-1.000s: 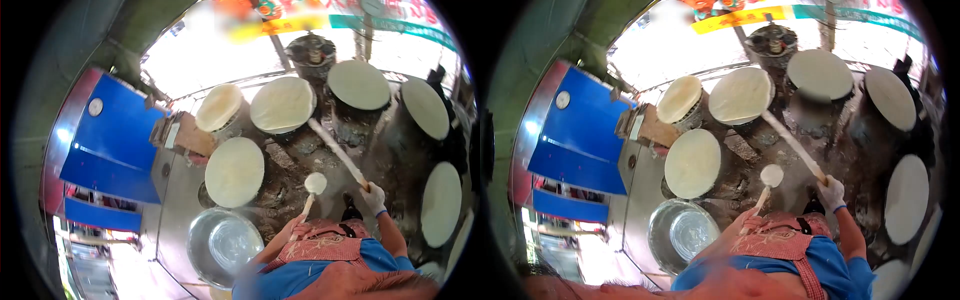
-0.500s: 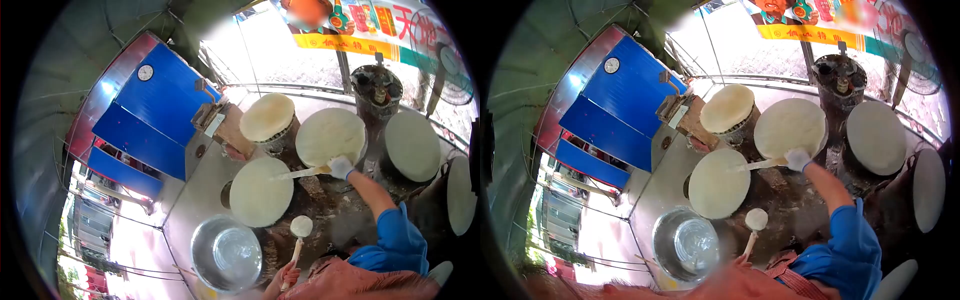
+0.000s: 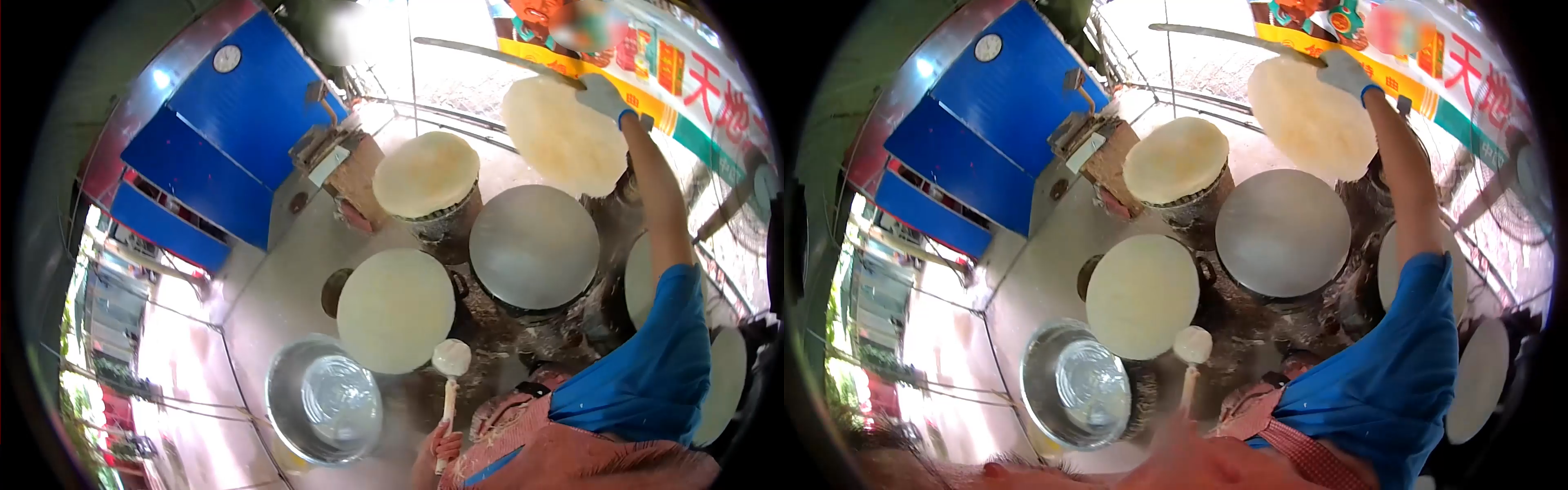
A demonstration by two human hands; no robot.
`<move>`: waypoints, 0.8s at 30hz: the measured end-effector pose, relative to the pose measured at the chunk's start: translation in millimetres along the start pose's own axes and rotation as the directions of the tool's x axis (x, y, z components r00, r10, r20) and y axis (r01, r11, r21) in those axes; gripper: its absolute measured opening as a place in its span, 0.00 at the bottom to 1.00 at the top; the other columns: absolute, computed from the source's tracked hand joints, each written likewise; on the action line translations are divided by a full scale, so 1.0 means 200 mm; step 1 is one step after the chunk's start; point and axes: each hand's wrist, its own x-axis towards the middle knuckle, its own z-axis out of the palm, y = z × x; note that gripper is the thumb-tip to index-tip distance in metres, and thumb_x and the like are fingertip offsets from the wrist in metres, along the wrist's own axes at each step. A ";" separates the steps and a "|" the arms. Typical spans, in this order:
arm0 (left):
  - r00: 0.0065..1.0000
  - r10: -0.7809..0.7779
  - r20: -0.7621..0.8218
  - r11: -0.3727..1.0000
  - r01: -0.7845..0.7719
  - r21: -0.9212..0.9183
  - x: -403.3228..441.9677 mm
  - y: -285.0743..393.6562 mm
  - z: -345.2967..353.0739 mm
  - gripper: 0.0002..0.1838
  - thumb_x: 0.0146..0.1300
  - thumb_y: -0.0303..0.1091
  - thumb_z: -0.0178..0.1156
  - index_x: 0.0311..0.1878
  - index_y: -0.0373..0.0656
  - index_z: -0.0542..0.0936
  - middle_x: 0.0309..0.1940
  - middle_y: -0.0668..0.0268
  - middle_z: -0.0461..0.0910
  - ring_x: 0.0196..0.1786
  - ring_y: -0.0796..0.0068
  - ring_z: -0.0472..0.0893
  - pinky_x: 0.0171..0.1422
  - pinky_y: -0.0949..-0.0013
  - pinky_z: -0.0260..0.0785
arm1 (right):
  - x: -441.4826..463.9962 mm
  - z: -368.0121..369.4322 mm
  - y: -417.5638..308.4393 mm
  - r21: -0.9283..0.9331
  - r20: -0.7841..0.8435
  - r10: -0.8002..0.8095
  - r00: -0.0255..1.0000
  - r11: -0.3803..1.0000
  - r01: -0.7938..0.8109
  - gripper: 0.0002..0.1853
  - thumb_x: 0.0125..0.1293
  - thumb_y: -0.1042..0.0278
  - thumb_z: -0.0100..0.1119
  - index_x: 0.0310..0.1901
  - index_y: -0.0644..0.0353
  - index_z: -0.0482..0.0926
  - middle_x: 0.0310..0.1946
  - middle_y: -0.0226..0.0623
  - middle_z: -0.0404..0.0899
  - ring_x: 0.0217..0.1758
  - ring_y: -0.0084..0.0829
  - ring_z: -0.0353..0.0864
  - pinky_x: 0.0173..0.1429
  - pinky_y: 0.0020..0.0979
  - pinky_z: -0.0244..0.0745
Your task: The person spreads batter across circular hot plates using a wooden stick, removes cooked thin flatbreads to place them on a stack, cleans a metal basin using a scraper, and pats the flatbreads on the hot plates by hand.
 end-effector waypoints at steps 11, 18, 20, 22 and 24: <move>0.735 0.666 -0.125 0.658 -0.500 0.563 0.14 -0.46 0.30 0.20 0.72 0.48 0.44 0.30 0.42 0.66 0.15 0.69 0.58 0.14 0.78 0.58 0.17 0.74 0.56 | 0.64 0.34 -0.89 -0.185 0.269 -0.288 0.919 0.921 0.343 0.15 0.52 0.69 0.54 0.42 0.61 0.81 0.42 0.48 0.81 0.46 0.43 0.81 0.52 0.39 0.75; 0.718 0.693 -0.067 0.678 -0.616 0.400 0.15 -0.44 0.21 0.15 0.72 0.49 0.44 0.40 0.47 0.65 0.15 0.69 0.57 0.14 0.79 0.58 0.17 0.74 0.55 | 0.93 0.45 -1.22 0.472 0.189 -0.006 0.982 0.877 -0.086 0.14 0.48 0.68 0.54 0.33 0.71 0.78 0.24 0.51 0.80 0.23 0.40 0.81 0.28 0.38 0.75; 0.711 0.702 -0.044 0.677 -0.647 0.352 0.15 -0.44 0.20 0.14 0.72 0.49 0.44 0.43 0.48 0.65 0.15 0.70 0.57 0.14 0.79 0.58 0.17 0.75 0.54 | 1.08 0.77 -1.03 0.742 0.254 0.104 0.962 0.617 -0.263 0.12 0.46 0.65 0.57 0.20 0.69 0.75 0.12 0.42 0.72 0.10 0.31 0.69 0.15 0.32 0.61; 0.707 0.707 -0.012 0.678 -0.674 0.293 0.17 -0.42 0.17 0.13 0.72 0.49 0.44 0.46 0.50 0.65 0.15 0.70 0.57 0.14 0.79 0.58 0.16 0.75 0.54 | 0.96 0.99 -0.97 0.903 0.324 0.222 0.920 0.216 -0.370 0.14 0.45 0.63 0.60 0.12 0.61 0.71 0.07 0.35 0.67 0.07 0.27 0.64 0.12 0.29 0.56; 0.702 0.712 0.026 0.682 -0.699 0.216 0.18 -0.41 0.16 0.13 0.72 0.49 0.44 0.49 0.51 0.64 0.15 0.70 0.57 0.14 0.80 0.58 0.16 0.75 0.54 | 0.84 1.32 -0.92 0.871 0.475 0.271 0.838 -0.009 -0.491 0.14 0.47 0.63 0.63 0.13 0.56 0.70 0.08 0.32 0.66 0.07 0.25 0.62 0.12 0.29 0.54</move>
